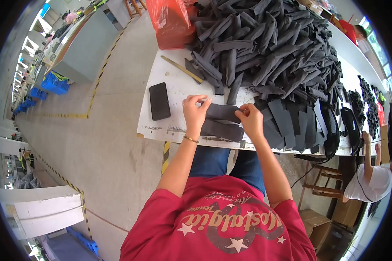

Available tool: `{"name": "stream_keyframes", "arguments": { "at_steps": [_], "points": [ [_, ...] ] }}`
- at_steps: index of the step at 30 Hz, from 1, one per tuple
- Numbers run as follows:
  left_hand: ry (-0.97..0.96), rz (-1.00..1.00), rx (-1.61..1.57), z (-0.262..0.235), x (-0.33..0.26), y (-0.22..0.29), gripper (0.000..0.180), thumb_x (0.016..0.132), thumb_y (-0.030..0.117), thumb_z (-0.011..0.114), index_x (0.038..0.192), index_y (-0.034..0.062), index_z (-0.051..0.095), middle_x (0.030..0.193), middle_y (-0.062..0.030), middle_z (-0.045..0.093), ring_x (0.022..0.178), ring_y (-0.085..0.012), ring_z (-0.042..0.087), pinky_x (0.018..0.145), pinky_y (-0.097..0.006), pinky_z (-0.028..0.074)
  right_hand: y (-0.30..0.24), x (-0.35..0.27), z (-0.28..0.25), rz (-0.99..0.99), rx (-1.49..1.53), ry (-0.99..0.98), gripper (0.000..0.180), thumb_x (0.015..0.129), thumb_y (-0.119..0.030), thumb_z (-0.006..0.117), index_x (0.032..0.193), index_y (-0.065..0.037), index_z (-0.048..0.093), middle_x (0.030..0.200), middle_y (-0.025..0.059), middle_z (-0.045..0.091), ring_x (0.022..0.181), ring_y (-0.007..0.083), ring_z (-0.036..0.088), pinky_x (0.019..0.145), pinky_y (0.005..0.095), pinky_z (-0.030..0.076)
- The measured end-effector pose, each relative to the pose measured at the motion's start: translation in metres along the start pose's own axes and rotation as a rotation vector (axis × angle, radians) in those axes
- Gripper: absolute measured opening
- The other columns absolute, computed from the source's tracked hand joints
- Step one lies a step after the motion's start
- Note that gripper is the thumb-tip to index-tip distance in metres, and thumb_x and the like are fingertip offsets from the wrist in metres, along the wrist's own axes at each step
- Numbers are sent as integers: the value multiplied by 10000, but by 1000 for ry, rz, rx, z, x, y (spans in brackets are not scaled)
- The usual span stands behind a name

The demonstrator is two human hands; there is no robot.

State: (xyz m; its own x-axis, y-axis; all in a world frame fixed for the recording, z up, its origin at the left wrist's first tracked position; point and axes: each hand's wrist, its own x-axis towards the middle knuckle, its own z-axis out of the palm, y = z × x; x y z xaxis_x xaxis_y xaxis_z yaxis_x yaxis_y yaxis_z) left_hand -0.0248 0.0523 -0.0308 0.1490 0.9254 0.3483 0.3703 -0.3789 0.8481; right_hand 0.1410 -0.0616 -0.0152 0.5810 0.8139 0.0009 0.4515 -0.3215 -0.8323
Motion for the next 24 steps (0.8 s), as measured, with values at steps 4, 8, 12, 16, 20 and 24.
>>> {"name": "stream_keyframes", "arguments": {
  "at_steps": [4, 8, 12, 16, 20, 24],
  "points": [
    [171, 96, 65, 13, 14, -8, 100, 796, 147, 718, 837, 58, 699, 816, -87, 639, 822, -275, 578, 775, -377, 459, 10, -21, -14, -161, -314, 169, 302, 784, -236, 740, 975, -52, 594, 907, 121, 613, 797, 333, 621, 674, 416, 498],
    [-199, 17, -127, 50, 43, 11, 174, 850, 172, 661, 843, 0, 682, 791, -159, 679, 736, -327, 657, 684, -427, 501, 36, -48, -57, -189, -711, 143, 347, 743, -207, 754, 1023, -76, 596, 1004, 90, 587, 971, 294, 555, 781, 405, 460],
    [-368, -32, 386, 100, 59, -17, 194, 847, 223, 616, 876, 74, 737, 865, -177, 691, 851, -356, 666, 755, -441, 530, 61, -62, -57, -267, -934, -8, 487, 730, -225, 752, 1139, -24, 578, 1074, 106, 555, 1019, 279, 516, 840, 383, 432],
    [-444, -220, 356, 112, 59, -12, 208, 768, 259, 701, 851, 77, 754, 859, -179, 700, 836, -363, 678, 781, -418, 543, 79, -69, -59, -513, -1073, 24, 435, 812, -175, 629, 1183, 39, 549, 1030, 133, 570, 973, 282, 526, 810, 386, 439],
    [-441, -291, 266, 115, 52, 1, 196, 732, 255, 744, 827, 83, 754, 852, -170, 705, 839, -347, 685, 777, -414, 543, 89, -72, -64, -567, -957, 20, 354, 768, -108, 599, 1095, 28, 603, 1004, 117, 581, 943, 273, 536, 776, 372, 438],
    [-402, -306, 273, 120, 38, 9, 195, 691, 228, 785, 819, 86, 748, 868, -150, 714, 866, -331, 686, 788, -401, 538, 86, -72, -67, -578, -703, 72, 257, 754, -37, 608, 1006, -10, 647, 996, 93, 587, 918, 274, 543, 777, 378, 442]
  ]
}}
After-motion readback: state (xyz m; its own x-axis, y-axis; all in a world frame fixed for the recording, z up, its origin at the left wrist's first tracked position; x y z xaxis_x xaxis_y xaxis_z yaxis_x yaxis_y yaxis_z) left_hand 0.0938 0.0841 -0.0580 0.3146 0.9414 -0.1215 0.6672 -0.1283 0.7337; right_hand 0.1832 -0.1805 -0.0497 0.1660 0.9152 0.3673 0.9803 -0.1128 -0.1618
